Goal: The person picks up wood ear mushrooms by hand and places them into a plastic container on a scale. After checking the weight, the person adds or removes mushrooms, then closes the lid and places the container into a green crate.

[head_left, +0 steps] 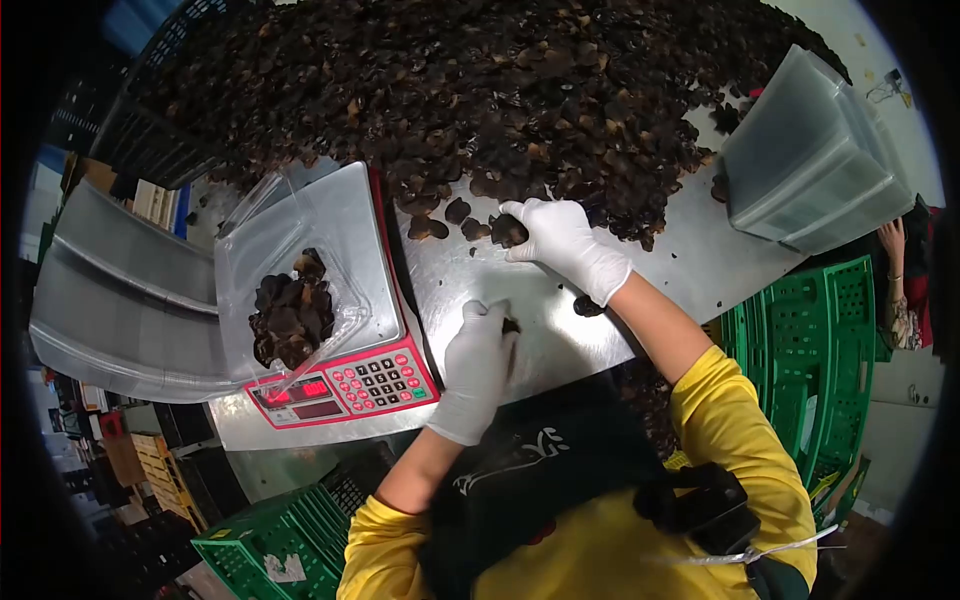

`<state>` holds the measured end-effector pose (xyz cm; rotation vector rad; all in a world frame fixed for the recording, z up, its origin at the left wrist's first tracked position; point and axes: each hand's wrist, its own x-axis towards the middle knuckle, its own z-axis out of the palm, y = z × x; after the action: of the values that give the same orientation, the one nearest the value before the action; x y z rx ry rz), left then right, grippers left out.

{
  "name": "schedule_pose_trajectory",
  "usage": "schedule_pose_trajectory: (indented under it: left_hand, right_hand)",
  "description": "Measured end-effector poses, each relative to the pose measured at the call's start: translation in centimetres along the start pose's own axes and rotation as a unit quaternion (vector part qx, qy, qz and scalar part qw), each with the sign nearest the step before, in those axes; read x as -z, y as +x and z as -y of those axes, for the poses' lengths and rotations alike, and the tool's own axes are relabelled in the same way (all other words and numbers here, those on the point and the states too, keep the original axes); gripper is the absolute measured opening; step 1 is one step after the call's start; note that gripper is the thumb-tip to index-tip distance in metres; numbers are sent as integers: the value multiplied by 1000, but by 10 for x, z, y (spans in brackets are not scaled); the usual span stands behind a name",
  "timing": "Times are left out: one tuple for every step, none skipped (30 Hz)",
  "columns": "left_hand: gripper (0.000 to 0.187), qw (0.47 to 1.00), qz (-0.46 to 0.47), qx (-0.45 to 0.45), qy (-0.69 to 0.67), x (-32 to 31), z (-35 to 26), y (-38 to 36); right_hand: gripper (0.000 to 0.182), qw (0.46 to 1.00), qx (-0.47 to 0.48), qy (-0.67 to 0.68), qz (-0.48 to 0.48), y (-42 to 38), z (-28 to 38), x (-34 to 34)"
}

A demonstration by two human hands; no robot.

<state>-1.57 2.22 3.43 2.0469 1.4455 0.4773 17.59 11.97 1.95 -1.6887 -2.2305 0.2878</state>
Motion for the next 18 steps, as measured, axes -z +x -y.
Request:
schedule_pose_trajectory:
  left_hand:
    - [30, 1000, -2, 13, 14, -4, -2, -1]
    - [28, 999, -5, 26, 28, -8, -3, -3]
    - [28, 999, -7, 27, 25, -11, 0, -3]
    - [25, 999, -13, 26, 30, -15, 4, -2]
    - [23, 999, -19, 25, 35, -17, 8, -1]
    - [23, 999, -21, 25, 33, -18, 10, -1]
    - [20, 999, -33, 8, 15, -18, 13, -1]
    - [17, 999, -46, -9, -1, -17, 15, 0]
    - [17, 999, -48, -11, -4, -12, 10, -1]
    - [16, 998, -54, -15, -42, -1, 1, -4]
    - [16, 995, -63, -17, -77, 14, -8, -7]
    - [16, 995, -71, -12, -74, 35, -17, -11]
    - [16, 987, -133, -32, -79, 61, -26, -17]
    - [18, 976, -195, -52, -78, 83, -29, -21]
    - [19, 965, -250, -59, -56, 105, -19, -23]
    - [20, 950, -302, -69, -35, 128, -4, -23]
    - [22, 937, -343, -61, -8, 146, 13, -22]
    - [24, 923, -381, -53, 16, 161, 31, -21]
  right_hand:
    - [51, 1000, 2, -2, -1, 1, -2, -5]
    - [49, 1000, -15, 4, -5, 0, -4, -8]
    - [46, 999, -33, 8, -9, 0, -3, -5]
    - [46, 999, -30, 6, -9, -2, -2, -1]
    - [44, 982, -103, 157, 8, -6, -2, 6]
    - [41, 937, -173, 303, 25, -10, -3, 13]
    - [36, 889, -181, 418, 37, -12, -5, 17]
    - [32, 819, -195, 539, 40, -16, -3, 23]
    - [31, 786, -231, 572, 29, -18, 1, 29]
    - [29, 751, -264, 604, 19, -18, 5, 35]
    - [27, 751, -221, 622, 13, -21, 9, 42]
    - [25, 725, -220, 652, 23, -20, 9, 43]
    - [24, 719, -210, 662, 24, -19, 13, 45]
    - [24, 711, -197, 675, 26, -17, 21, 49]
    - [25, 729, -209, 650, 46, -10, 32, 53]
    - [25, 746, -199, 632, 64, -1, 48, 60]
    - [26, 761, -168, 622, 75, 6, 68, 71]
    - [26, 776, -141, 609, 85, 14, 96, 86]
